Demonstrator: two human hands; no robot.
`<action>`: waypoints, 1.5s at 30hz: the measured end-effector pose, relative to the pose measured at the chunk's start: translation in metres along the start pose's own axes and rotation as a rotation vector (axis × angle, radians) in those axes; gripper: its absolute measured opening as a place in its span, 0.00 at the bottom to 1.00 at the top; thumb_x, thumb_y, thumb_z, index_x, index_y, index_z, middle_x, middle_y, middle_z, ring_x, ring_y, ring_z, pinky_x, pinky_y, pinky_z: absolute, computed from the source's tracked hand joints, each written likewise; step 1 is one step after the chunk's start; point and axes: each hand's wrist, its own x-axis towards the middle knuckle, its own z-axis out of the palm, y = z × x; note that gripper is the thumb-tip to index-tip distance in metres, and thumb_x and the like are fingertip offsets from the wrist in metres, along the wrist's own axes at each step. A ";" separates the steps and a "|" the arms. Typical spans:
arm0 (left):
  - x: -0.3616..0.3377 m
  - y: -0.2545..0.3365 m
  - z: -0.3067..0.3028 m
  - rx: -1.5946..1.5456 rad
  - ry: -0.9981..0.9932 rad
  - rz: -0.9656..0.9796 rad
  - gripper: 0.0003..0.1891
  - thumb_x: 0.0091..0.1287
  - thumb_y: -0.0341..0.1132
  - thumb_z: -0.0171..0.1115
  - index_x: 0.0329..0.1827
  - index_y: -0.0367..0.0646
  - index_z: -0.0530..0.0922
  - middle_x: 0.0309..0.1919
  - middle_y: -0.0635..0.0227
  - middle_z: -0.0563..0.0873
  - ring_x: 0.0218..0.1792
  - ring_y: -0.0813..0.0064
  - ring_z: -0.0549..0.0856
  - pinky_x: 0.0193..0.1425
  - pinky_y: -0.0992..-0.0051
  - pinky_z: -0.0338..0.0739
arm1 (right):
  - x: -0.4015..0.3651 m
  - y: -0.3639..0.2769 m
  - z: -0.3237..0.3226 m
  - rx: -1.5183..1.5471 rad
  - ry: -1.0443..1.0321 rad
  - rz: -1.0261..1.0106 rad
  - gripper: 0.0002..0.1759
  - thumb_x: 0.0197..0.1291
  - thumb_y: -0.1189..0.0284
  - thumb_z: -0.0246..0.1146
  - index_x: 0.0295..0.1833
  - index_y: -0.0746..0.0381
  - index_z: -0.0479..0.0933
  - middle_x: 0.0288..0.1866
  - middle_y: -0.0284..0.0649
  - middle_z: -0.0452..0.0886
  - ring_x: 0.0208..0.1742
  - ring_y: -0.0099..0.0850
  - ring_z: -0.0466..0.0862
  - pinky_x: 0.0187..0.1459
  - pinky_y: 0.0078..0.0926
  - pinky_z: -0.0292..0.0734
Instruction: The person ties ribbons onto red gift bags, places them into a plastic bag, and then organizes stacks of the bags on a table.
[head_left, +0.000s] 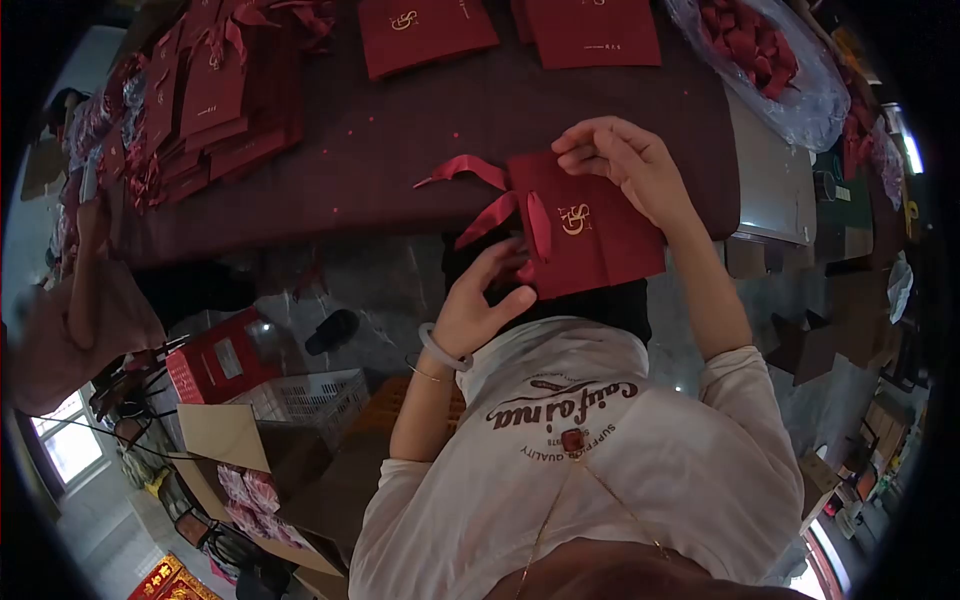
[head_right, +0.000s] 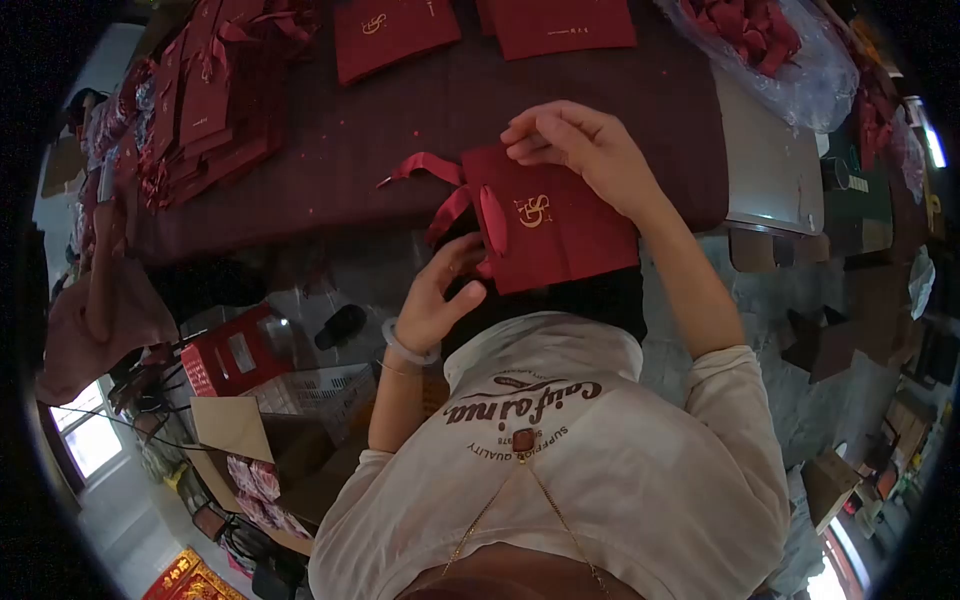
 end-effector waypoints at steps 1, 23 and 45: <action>0.004 -0.001 0.002 0.084 -0.015 -0.094 0.17 0.61 0.37 0.65 0.46 0.34 0.76 0.35 0.69 0.82 0.39 0.82 0.78 0.42 0.78 0.72 | -0.002 -0.004 0.001 -0.029 -0.040 -0.033 0.22 0.68 0.62 0.50 0.54 0.71 0.70 0.51 0.48 0.77 0.49 0.33 0.80 0.54 0.31 0.74; 0.237 0.057 0.046 0.800 0.421 0.495 0.51 0.48 0.36 0.72 0.69 0.30 0.46 0.62 0.37 0.62 0.63 0.45 0.64 0.67 0.59 0.59 | 0.110 -0.027 -0.101 -0.608 0.591 -0.180 0.33 0.50 0.65 0.70 0.59 0.63 0.66 0.54 0.42 0.72 0.55 0.30 0.71 0.55 0.27 0.68; 0.160 0.082 0.036 0.554 0.111 0.392 0.36 0.48 0.49 0.73 0.56 0.35 0.70 0.45 0.53 0.81 0.47 0.60 0.81 0.53 0.67 0.74 | 0.016 -0.038 -0.046 -0.609 0.516 -0.398 0.32 0.59 0.71 0.63 0.65 0.64 0.58 0.60 0.39 0.68 0.59 0.28 0.69 0.59 0.25 0.65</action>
